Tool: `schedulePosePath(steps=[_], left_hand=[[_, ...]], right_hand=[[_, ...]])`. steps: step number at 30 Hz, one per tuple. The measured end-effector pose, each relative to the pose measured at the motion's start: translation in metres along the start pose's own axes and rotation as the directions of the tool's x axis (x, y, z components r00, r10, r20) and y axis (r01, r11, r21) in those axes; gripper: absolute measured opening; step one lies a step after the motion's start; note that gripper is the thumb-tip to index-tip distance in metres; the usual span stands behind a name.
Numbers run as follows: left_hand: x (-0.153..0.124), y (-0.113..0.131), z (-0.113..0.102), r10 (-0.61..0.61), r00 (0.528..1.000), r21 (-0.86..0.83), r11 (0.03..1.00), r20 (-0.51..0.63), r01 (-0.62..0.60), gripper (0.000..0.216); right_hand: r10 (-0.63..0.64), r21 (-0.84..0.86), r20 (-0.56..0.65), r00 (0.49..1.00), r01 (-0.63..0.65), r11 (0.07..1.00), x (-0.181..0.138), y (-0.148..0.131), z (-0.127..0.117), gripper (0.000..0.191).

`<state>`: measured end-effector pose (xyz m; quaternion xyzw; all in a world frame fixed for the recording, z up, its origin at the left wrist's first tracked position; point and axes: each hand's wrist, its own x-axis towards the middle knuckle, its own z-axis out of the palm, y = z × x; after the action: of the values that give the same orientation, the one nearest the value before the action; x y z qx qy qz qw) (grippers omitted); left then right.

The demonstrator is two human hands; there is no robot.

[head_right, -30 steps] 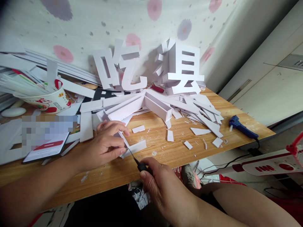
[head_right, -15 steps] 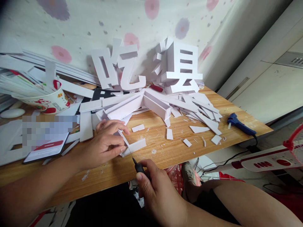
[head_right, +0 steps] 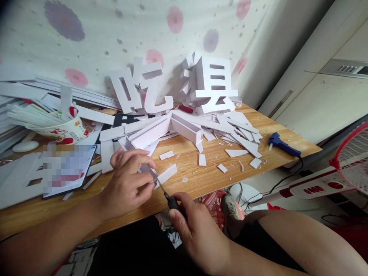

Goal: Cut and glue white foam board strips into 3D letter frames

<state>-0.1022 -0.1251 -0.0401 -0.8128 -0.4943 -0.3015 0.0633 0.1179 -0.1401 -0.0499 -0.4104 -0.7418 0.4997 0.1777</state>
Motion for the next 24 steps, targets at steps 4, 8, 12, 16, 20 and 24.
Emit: schedulePosePath(steps=[4, 8, 12, 16, 20, 24], left_hand=[[-0.006, 0.016, 0.005, 0.063, 0.998, -0.031, 0.998, 0.008, -0.063, 0.018], [-0.01, 0.025, 0.015, 0.076, 0.997, -0.051, 0.996, 0.011, -0.076, 0.019], [-0.011, 0.027, 0.019, 0.059, 0.998, -0.027, 0.998, 0.006, -0.059, 0.018], [-0.01, 0.027, 0.018, 0.066, 0.998, -0.007, 0.998, -0.01, -0.066, 0.018], [-0.01, 0.028, 0.017, 0.064, 0.998, -0.007, 0.998, -0.011, -0.064, 0.018], [-0.01, 0.027, 0.018, 0.078, 0.997, -0.011, 0.997, -0.007, -0.078, 0.017]], right_hand=[[0.022, -0.094, -0.007, 1.0, -0.023, 0.995, -0.022, 0.004, 0.0, 0.038], [0.102, -0.225, -0.029, 0.994, -0.106, 0.968, -0.033, 0.006, 0.003, 0.042], [0.079, -0.357, -0.067, 0.995, -0.098, 0.929, -0.033, 0.0, 0.002, 0.039], [0.016, -0.542, -0.083, 0.996, -0.059, 0.839, -0.029, -0.008, 0.001, 0.036], [0.026, -0.799, -0.042, 0.999, -0.049, 0.6, -0.026, -0.018, 0.002, 0.033], [0.014, -0.94, 0.041, 0.999, 0.034, 0.338, -0.025, -0.027, 0.002, 0.027]])
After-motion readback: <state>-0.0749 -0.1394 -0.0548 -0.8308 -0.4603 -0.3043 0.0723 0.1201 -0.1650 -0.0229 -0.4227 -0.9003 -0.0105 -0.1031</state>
